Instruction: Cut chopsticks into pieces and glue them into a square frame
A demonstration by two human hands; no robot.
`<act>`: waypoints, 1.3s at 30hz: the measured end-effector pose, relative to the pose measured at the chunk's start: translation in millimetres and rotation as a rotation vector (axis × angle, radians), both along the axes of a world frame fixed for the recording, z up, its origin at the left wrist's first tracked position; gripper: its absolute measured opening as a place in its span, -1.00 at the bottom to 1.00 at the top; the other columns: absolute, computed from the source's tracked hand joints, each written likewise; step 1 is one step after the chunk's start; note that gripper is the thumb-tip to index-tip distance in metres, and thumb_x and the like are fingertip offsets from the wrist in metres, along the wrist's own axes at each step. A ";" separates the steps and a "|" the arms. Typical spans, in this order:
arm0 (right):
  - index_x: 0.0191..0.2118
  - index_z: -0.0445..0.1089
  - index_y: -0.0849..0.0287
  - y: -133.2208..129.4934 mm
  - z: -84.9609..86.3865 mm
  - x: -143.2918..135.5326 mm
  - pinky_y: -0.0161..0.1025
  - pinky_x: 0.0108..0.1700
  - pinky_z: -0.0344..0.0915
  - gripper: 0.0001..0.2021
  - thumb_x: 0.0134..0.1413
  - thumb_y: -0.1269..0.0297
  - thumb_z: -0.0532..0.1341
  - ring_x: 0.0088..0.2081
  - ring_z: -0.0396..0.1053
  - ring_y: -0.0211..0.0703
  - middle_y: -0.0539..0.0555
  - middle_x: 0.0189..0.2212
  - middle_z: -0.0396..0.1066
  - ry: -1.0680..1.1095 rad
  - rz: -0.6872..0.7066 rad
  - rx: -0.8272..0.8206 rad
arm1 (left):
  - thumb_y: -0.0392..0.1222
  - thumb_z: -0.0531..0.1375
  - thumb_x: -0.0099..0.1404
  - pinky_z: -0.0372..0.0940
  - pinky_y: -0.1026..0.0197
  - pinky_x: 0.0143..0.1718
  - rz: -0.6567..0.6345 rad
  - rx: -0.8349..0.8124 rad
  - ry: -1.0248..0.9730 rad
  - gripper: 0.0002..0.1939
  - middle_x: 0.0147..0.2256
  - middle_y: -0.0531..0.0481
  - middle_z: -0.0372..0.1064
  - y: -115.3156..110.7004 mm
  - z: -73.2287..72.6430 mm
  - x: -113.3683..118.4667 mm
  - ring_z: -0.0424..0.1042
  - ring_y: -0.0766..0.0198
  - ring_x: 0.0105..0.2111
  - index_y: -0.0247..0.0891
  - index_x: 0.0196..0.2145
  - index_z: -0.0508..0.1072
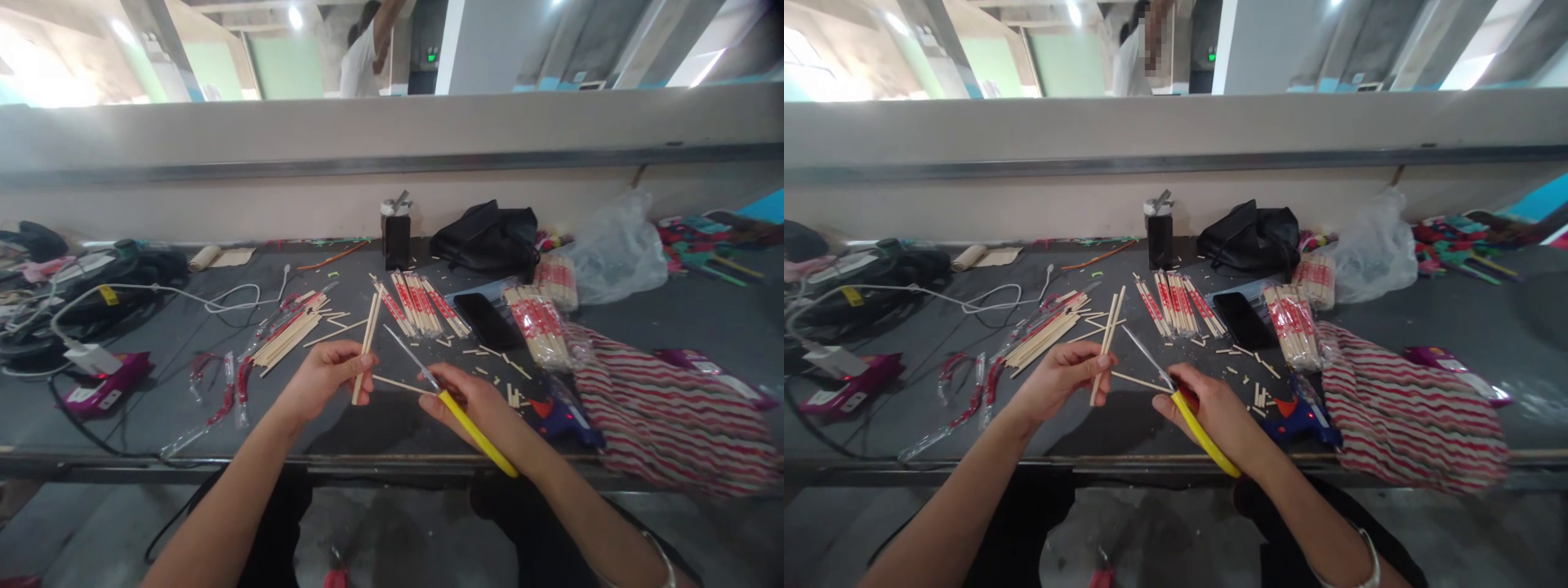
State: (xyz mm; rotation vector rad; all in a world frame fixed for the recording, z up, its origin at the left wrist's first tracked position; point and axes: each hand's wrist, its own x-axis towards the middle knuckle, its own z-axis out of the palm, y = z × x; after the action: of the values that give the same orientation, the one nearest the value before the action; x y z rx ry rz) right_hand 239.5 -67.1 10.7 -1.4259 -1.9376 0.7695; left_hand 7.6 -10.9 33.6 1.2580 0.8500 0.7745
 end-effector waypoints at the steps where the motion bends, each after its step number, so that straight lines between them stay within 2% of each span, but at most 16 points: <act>1: -0.14 0.34 0.16 -0.5 1.3 -0.4 -0.32 -0.38 0.25 -0.69 0.10 0.06 0.17 -0.45 0.34 -0.22 -0.01 -0.45 0.40 -0.010 0.005 -0.006 | -0.05 0.28 0.15 0.27 0.32 -0.58 -0.007 0.010 0.014 -0.74 -0.58 0.01 0.40 -0.1 -0.3 0.0 0.37 0.36 -0.64 -0.34 -0.44 0.45; 7: -0.16 0.35 0.13 -2.2 7.3 -2.6 -0.32 -0.38 0.23 -0.71 0.11 0.04 0.16 -0.45 0.33 -0.23 -0.02 -0.44 0.41 -0.033 0.017 -0.037 | -0.02 0.23 0.19 0.22 0.34 -0.59 -0.064 0.112 0.140 -0.69 -0.59 0.00 0.40 0.1 -2.6 -2.5 0.35 0.38 -0.65 -0.34 -0.53 0.42; 13: -0.16 0.36 0.13 -3.4 6.2 -0.1 -0.33 -0.40 0.19 -0.72 0.12 0.05 0.15 -0.49 0.29 -0.26 -0.04 -0.48 0.37 -0.076 0.030 -0.029 | -0.02 0.20 0.21 0.18 0.36 -0.61 -0.081 0.164 0.246 -0.70 -0.60 0.03 0.36 -0.8 -3.7 -7.7 0.32 0.40 -0.66 -0.33 -0.48 0.40; 20: -0.16 0.34 0.12 -6.2 9.4 -2.3 -0.32 -0.43 0.18 -0.70 0.12 0.02 0.14 -0.52 0.28 -0.24 -0.05 -0.52 0.37 -0.074 0.028 -0.097 | -0.05 0.14 0.26 0.15 0.38 -0.59 -0.105 0.344 0.417 -0.71 -0.59 0.06 0.32 -5.2 0.1 -8.1 0.30 0.41 -0.63 -0.30 -0.49 0.39; 26: -0.22 0.31 0.11 -13.5 22.9 -2.3 -0.35 -0.49 0.14 -0.74 0.15 0.02 0.12 -0.55 0.24 -0.27 -0.08 -0.57 0.32 -0.044 0.060 -0.164 | -0.12 0.05 0.33 0.09 0.38 -0.55 -0.160 0.584 0.539 -0.73 -0.60 0.09 0.29 -12.4 8.4 -6.0 0.24 0.42 -0.61 -0.29 -0.42 0.44; 29: -0.16 0.30 0.12 -16.7 28.5 -2.9 -0.36 -0.50 0.16 -0.71 0.17 0.00 0.10 -0.53 0.25 -0.27 -0.07 -0.54 0.35 -0.003 0.080 -0.204 | -0.13 0.04 0.34 0.05 0.36 -0.51 -0.156 0.702 0.589 -0.73 -0.57 0.09 0.25 -14.3 12.1 -5.3 0.17 0.41 -0.56 -0.30 -0.39 0.45; 32: -0.10 0.29 0.12 -16.2 31.2 -5.5 -0.35 -0.45 0.21 -0.70 0.20 0.02 0.07 -0.49 0.29 -0.25 -0.04 -0.48 0.39 0.042 0.065 -0.204 | -0.14 0.04 0.34 0.01 0.35 -0.50 -0.143 0.761 0.614 -0.73 -0.56 0.10 0.21 -16.4 10.1 -0.7 0.12 0.41 -0.54 -0.31 -0.41 0.43; 36: -0.13 0.33 0.13 -9.8 32.6 -8.2 -0.29 -0.27 0.28 -0.75 0.20 0.11 0.09 -0.35 0.37 -0.19 0.01 -0.35 0.44 0.129 0.088 -0.135 | -0.19 0.02 0.35 0.02 0.36 -0.48 -0.124 0.787 0.563 -0.75 -0.56 0.10 0.20 -21.0 1.4 9.7 0.14 0.41 -0.54 -0.30 -0.43 0.40; 39: -0.17 0.35 0.15 -6.3 33.8 -7.6 -0.30 -0.28 0.28 -0.79 0.18 0.16 0.11 -0.36 0.36 -0.19 0.01 -0.37 0.44 0.140 0.085 -0.106 | -0.20 0.01 0.35 0.03 0.35 -0.46 -0.082 0.791 0.542 -0.76 -0.55 0.08 0.23 -23.0 -0.8 12.8 0.16 0.39 -0.53 -0.27 -0.39 0.41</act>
State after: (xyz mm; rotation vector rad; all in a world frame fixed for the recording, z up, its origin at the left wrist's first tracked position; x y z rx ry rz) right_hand 231.8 -73.4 44.5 -1.3192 -1.8835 0.9976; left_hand 20.5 -33.9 32.7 2.2614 0.9410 0.7350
